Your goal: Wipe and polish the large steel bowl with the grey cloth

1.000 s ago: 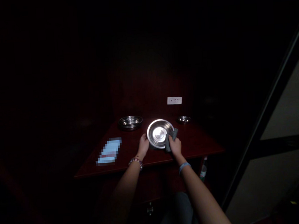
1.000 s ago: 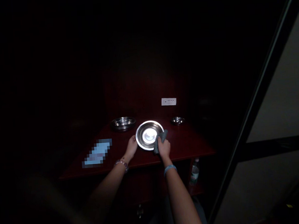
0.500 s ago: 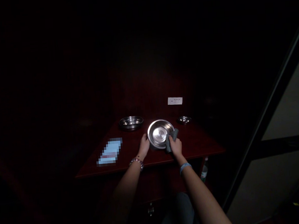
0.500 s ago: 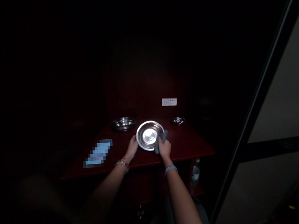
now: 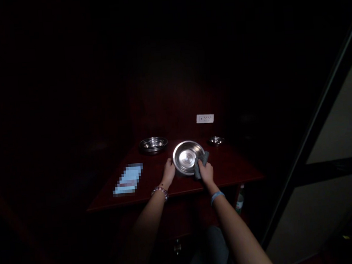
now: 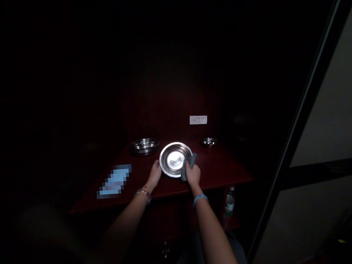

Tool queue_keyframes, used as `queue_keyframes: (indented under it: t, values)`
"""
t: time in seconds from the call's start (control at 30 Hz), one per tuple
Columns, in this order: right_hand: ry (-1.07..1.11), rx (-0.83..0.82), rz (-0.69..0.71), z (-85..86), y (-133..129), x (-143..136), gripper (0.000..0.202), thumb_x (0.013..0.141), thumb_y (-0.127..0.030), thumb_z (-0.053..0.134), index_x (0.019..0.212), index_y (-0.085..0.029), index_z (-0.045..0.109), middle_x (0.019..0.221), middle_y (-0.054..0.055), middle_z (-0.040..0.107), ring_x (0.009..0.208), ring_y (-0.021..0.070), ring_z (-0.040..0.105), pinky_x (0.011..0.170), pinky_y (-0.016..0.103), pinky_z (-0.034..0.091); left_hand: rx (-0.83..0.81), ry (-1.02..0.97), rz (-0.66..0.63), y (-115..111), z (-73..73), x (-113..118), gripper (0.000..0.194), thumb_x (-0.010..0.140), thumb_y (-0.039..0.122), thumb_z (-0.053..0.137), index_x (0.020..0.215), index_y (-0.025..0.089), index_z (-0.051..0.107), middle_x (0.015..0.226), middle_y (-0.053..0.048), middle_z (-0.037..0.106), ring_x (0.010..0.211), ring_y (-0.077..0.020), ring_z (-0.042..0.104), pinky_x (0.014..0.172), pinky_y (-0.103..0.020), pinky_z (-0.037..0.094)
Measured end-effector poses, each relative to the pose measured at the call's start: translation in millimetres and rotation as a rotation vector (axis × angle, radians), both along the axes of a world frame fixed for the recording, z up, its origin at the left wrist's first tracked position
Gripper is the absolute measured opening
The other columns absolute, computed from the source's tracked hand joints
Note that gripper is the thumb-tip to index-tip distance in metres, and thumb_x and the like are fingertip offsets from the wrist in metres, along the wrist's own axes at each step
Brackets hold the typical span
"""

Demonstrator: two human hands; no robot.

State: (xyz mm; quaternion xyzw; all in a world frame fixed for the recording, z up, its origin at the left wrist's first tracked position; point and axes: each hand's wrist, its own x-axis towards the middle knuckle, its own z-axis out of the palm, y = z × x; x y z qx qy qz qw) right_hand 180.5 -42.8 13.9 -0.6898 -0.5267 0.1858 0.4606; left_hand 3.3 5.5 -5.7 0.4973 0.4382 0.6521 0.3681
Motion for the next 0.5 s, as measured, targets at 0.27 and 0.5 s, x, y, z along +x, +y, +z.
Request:
queue_keyframes:
  t: [0.27,0.5]
  values:
    - [0.008,0.021,-0.004,-8.5,7.7,-0.9,0.042,0.100,-0.040,0.045,0.104,-0.013,0.077,0.104,0.017,0.078,0.100,0.0245,0.075,0.080,0.024,0.053,0.038,-0.017,-0.015,-0.5,1.6,-0.6,0.028,0.072,0.044,0.072,0.082,0.019,0.063,0.089,-0.007,0.071,0.096,-0.0261,0.064,0.098,-0.042,0.045]
    - [-0.008,0.015,-0.011,-3.5,4.1,-1.5,0.043,0.100,-0.041,0.046,0.100,-0.012,0.078,0.100,0.017,0.079,0.094,0.0248,0.076,0.075,0.023,0.053,0.020,0.001,0.029,-4.6,5.3,0.9,0.022,0.072,0.035,0.073,0.081,0.021,0.058,0.089,-0.004,0.068,0.098,-0.0250,0.063,0.101,-0.042,0.045]
